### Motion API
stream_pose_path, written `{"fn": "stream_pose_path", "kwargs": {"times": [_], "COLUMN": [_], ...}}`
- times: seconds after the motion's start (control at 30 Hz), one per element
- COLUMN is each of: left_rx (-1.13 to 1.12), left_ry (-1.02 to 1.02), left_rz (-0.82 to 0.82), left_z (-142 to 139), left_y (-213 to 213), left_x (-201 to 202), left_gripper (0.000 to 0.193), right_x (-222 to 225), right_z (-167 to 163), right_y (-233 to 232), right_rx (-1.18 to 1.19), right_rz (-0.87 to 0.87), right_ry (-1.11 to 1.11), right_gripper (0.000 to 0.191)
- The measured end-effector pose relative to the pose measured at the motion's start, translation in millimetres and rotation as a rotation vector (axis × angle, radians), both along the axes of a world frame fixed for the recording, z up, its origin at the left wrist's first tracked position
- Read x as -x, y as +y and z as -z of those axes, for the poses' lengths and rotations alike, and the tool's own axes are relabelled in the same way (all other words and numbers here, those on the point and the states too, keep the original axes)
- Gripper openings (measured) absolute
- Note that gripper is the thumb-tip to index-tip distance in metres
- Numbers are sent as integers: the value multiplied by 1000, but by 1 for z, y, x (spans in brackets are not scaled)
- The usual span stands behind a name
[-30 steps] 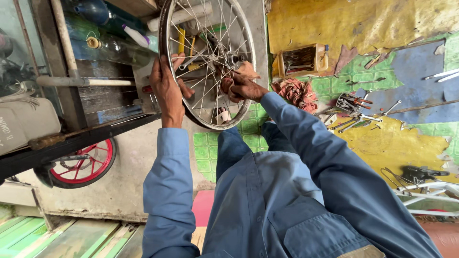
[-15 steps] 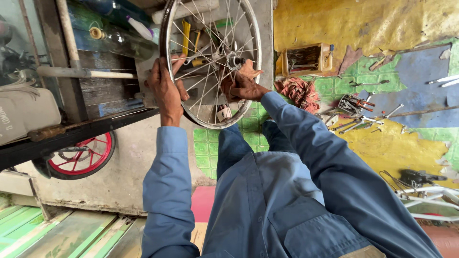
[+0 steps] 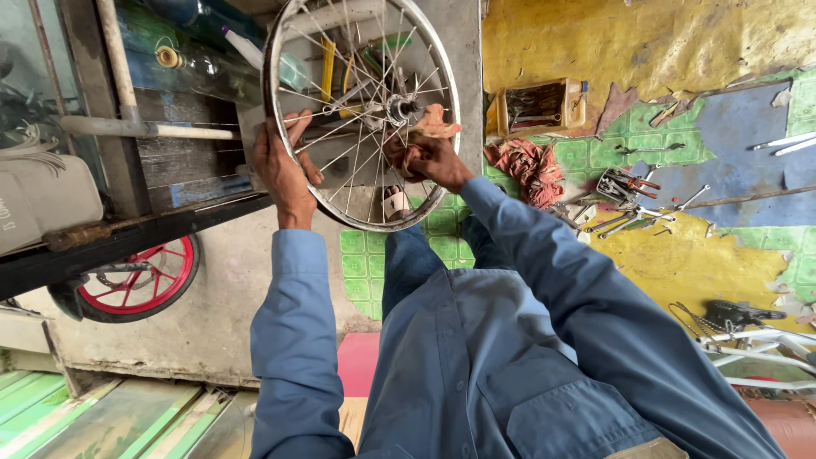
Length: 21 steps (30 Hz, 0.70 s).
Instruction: The person holds a bicycle wheel and repeatedly taps the spokes and rim with a small metal tool, likely to check for alignment or tension. The person rotates the wheel and continues tapping different sections of the rim and spokes throughout the clip.
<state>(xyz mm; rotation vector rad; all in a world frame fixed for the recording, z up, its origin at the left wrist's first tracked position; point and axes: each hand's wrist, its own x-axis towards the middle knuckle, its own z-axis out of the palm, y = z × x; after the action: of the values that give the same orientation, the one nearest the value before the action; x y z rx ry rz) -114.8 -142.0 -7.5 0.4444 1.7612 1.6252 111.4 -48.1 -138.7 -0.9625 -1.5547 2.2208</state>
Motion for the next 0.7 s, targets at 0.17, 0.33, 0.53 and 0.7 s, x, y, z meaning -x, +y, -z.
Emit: {"fn": "stream_pose_path", "kwargs": {"times": [0.17, 0.33, 0.53, 0.7], "left_rx": [-14, 18, -41, -5], "left_ry": [-72, -85, -50, 187], "left_rz": [-54, -95, -63, 15], "left_z": [11, 13, 5, -14], "left_y": [-5, -7, 2, -2], "left_x": [10, 9, -9, -51], "left_gripper": [39, 39, 45, 52], "right_x": [-36, -79, -119, -132], "right_z": [19, 33, 45, 46], "right_y": [-29, -29, -11, -8], "right_rx": [74, 454, 489, 633], "right_rz": [282, 568, 603, 659], "right_ry": [-16, 184, 243, 547], "right_gripper": [37, 16, 22, 20]}}
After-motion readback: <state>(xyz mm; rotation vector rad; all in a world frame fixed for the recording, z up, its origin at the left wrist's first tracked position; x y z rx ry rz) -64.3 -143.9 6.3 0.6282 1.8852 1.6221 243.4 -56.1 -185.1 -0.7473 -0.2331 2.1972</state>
